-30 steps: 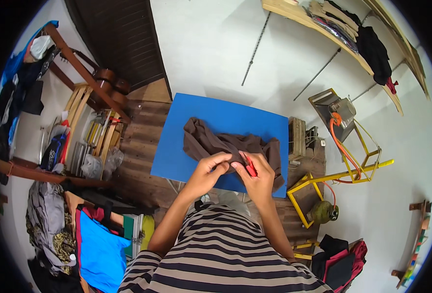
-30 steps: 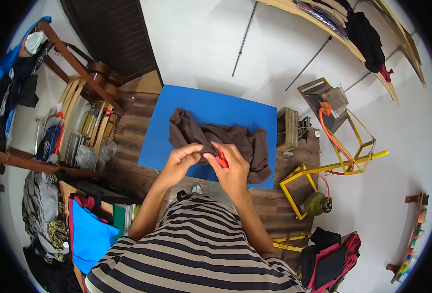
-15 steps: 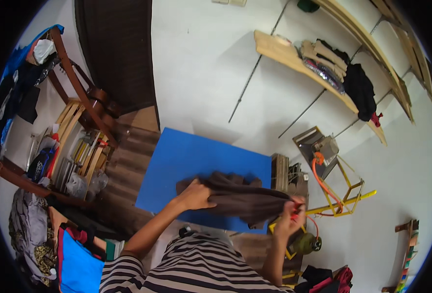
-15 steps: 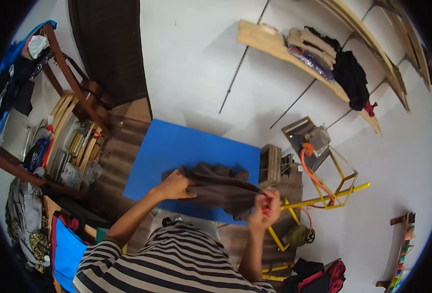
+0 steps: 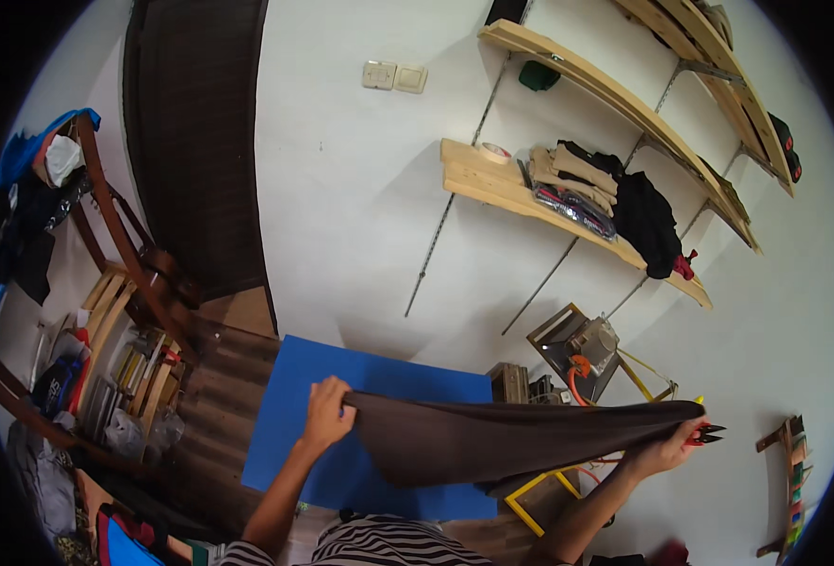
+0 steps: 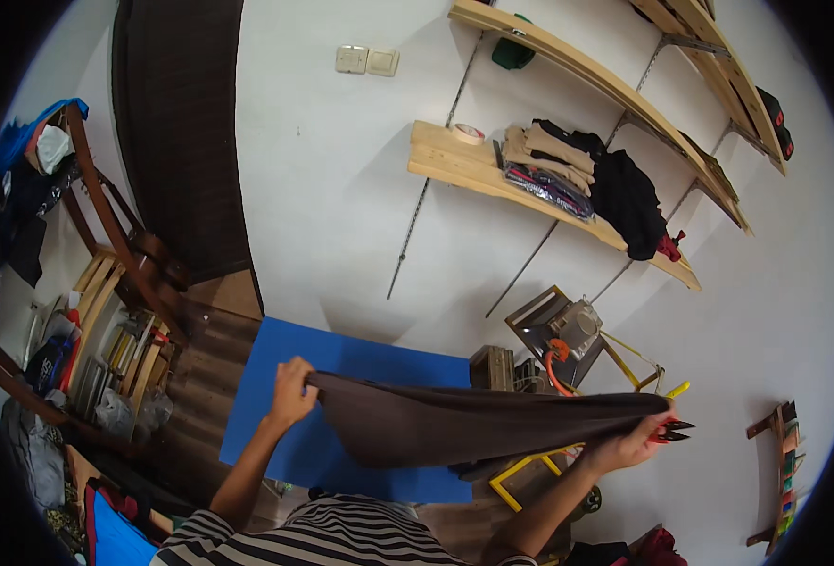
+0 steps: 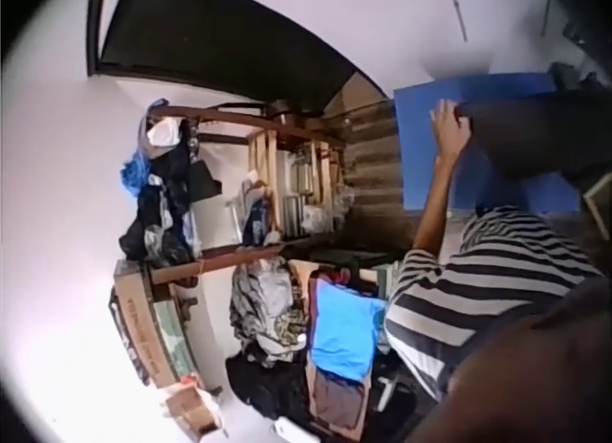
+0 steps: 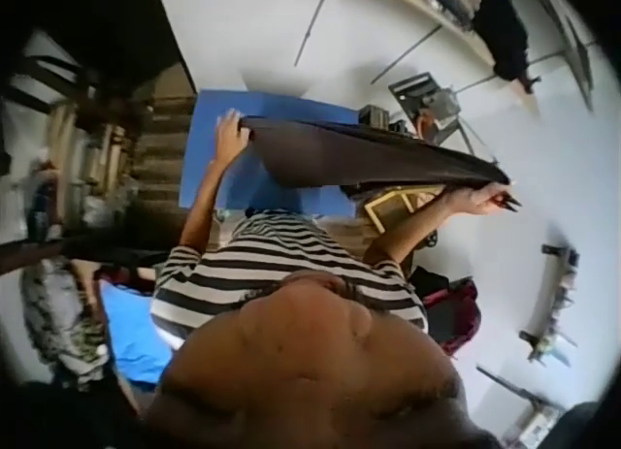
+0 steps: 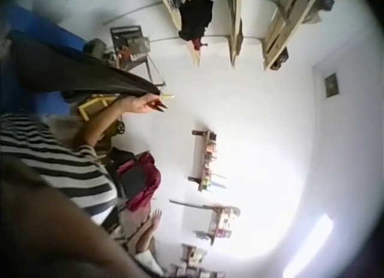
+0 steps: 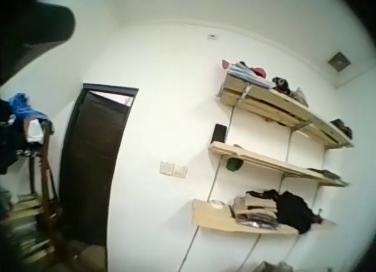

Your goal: Cutting a piece of brown fabric using a pair of red scissors on a blue table.

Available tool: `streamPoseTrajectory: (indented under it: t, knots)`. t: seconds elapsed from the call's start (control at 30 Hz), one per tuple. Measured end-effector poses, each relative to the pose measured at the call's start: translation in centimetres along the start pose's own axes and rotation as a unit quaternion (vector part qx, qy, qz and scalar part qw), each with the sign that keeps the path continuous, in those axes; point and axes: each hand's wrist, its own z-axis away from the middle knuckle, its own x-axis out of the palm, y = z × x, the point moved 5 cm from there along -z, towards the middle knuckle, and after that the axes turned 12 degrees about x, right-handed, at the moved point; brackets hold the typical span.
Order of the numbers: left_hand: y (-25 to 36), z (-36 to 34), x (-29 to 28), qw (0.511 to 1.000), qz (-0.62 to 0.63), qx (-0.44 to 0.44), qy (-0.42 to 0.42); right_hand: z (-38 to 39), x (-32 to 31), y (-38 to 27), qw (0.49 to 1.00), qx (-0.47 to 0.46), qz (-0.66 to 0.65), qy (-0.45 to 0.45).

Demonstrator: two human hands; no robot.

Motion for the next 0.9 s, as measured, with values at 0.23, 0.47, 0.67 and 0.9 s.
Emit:
streamPoseTrajectory:
  t: [0.23, 0.47, 0.67, 0.9]
  knots:
    - [3.6, -6.0, -17.6, 0.880, 0.051, 0.160, 0.445, -7.9, 4.6, -1.1, 0.995, 0.026, -0.069, -0.067]
    - [8.2, -8.9, -25.6, 0.737, 0.522, 0.304, 0.302, -12.4, 8.5, 1.1, 0.980, 0.111, -0.139, -0.093]
    - [12.7, -6.4, -29.8, 0.885, 0.312, 0.344, 0.026, -11.3, 12.9, 3.6, 0.962, 0.167, -0.122, -0.179]
    - [5.6, 1.2, -29.2, 0.981, 0.173, 0.010, 0.089, -4.6, 11.3, 6.7, 0.965, 0.203, -0.032, -0.163]
